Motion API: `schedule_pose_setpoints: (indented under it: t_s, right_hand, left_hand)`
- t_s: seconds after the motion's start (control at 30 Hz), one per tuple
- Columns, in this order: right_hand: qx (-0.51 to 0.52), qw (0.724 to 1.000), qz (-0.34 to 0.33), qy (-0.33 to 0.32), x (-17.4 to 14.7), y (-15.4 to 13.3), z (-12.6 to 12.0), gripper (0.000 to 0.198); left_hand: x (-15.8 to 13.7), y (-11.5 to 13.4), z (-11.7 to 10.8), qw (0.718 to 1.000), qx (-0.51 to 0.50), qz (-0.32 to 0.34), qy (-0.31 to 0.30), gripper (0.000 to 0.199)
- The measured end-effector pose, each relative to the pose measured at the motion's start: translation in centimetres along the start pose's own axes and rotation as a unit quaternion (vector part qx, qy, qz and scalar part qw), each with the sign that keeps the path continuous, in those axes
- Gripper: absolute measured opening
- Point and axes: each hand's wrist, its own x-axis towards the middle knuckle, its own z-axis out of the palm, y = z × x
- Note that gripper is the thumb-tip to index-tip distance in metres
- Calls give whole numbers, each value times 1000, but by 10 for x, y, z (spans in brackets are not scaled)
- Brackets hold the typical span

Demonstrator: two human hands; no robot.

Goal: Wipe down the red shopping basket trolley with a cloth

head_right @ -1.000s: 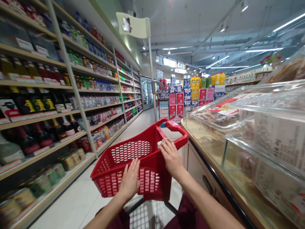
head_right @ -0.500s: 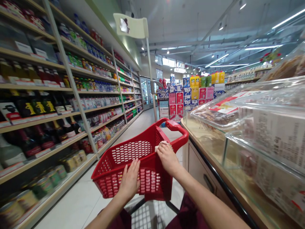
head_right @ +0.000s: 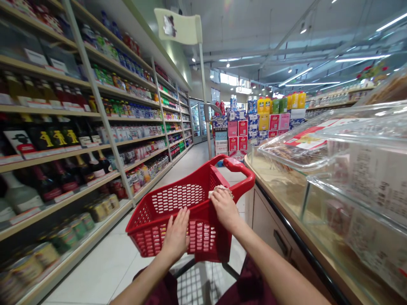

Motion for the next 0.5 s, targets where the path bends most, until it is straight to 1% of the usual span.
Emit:
schedule_pose_setpoints:
  t_s: [0.07, 0.17, 0.23, 0.3, 0.4, 0.47, 0.5]
  right_hand:
    - [6, 1000, 3, -1, 2, 8, -4, 33]
    - [-6, 998, 57, 2, 6, 43, -16, 32]
    - [-10, 996, 85, 6, 7, 54, -19, 32]
    - [-5, 997, 82, 5, 8, 44, -14, 32]
    - [43, 998, 41, 0, 13, 2, 1, 32]
    - [97, 994, 41, 21, 20, -21, 7, 34]
    - [118, 991, 53, 40, 25, -29, 7, 36]
  left_hand:
    - [0, 0, -1, 1000, 1, 3, -6, 74]
    - [0, 1, -1, 1000, -7, 1, -4, 75]
    - [0, 3, -1, 1000, -15, -4, 0, 76]
    - [0, 4, -1, 1000, -20, -9, 2, 75]
    - [1, 5, -3, 999, -30, -12, 1, 73]
    - [1, 5, -6, 999, -41, -14, -5, 71]
    - [2, 5, -8, 999, -47, -17, -8, 70]
